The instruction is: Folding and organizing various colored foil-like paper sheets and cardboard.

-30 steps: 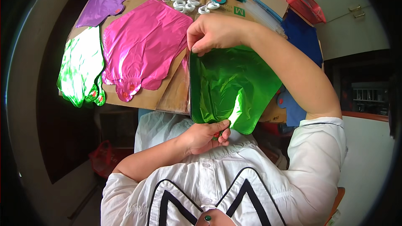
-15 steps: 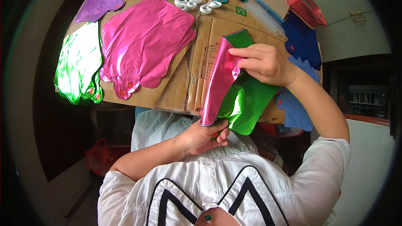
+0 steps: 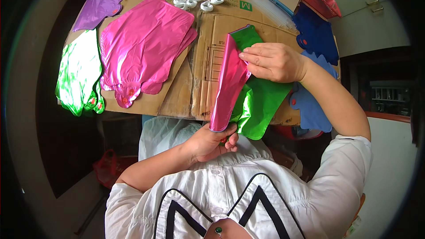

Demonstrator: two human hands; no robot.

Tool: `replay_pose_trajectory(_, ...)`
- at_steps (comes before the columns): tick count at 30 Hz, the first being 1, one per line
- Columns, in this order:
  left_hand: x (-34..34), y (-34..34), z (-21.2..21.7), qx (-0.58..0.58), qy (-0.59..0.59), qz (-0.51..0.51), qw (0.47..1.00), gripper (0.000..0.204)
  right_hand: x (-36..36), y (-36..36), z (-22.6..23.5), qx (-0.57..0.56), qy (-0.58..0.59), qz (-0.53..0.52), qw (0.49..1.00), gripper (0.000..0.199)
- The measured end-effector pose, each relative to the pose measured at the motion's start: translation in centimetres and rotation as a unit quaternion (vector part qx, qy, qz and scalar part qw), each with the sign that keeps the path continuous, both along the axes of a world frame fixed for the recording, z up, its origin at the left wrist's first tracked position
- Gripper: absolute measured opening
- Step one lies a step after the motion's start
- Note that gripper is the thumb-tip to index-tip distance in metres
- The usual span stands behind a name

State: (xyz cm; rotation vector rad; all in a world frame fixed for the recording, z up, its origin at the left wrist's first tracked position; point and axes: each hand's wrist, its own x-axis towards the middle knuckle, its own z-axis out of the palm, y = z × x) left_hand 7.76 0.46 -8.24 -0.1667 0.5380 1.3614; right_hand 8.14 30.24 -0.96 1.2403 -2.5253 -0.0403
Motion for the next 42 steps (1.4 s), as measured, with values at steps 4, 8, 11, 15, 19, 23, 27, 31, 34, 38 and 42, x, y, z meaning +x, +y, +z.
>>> replay_pose_trajectory(4,0.0,0.0,0.0,-0.001,0.006,0.001,1.0,0.013,-0.2,-0.1,-0.1,0.006,0.016,0.009,1.0,0.016)
replay_pose_trajectory(8,0.2,-0.1,0.1,-0.005,-0.004,0.01,1.0,0.013,-0.1,-0.3,0.2,0.016,0.013,0.018,1.0,0.014)
replay_pose_trajectory(11,0.3,0.0,0.3,-0.011,-0.014,0.011,1.0,0.013,-0.1,-0.5,0.2,0.022,0.013,0.021,0.999,0.012)
replay_pose_trajectory(15,0.3,0.1,0.6,-0.021,-0.013,0.016,1.0,0.015,0.0,-0.5,0.1,0.032,-0.006,0.016,0.999,0.01)
replay_pose_trajectory(19,0.3,0.3,1.3,-0.046,0.001,0.012,0.999,0.021,-0.2,-0.3,0.2,0.024,-0.037,0.021,0.999,0.011)
replay_pose_trajectory(23,-0.1,-0.2,0.6,-0.014,-0.013,-0.002,1.0,0.016,-0.5,-0.2,0.1,0.021,-0.037,0.028,0.999,0.011)
replay_pose_trajectory(27,-3.1,-1.4,3.8,0.033,0.231,-0.24,0.942,0.024,-0.9,-0.2,-0.3,0.01,-0.033,0.041,0.999,0.011)
replay_pose_trajectory(31,-9.4,-1.7,8.7,0.151,0.652,-0.297,0.681,0.024,-0.3,0.0,-0.5,0.01,-0.033,0.024,0.999,0.011)
replay_pose_trajectory(34,-9.9,1.9,9.4,0.177,0.831,-0.011,0.527,0.01,-0.5,0.0,-0.4,0.008,-0.036,0.028,0.999,0.01)
replay_pose_trajectory(38,-12.5,6.1,5.7,0.289,0.889,-0.033,0.353,0.03,-0.7,-0.1,-0.1,0.005,-0.028,0.033,0.999,0.01)
replay_pose_trajectory(42,-12.1,5.4,4.6,0.275,0.895,-0.082,0.342,0.064,-0.6,0.0,-0.6,0.004,-0.009,0.021,1.0,0.011)
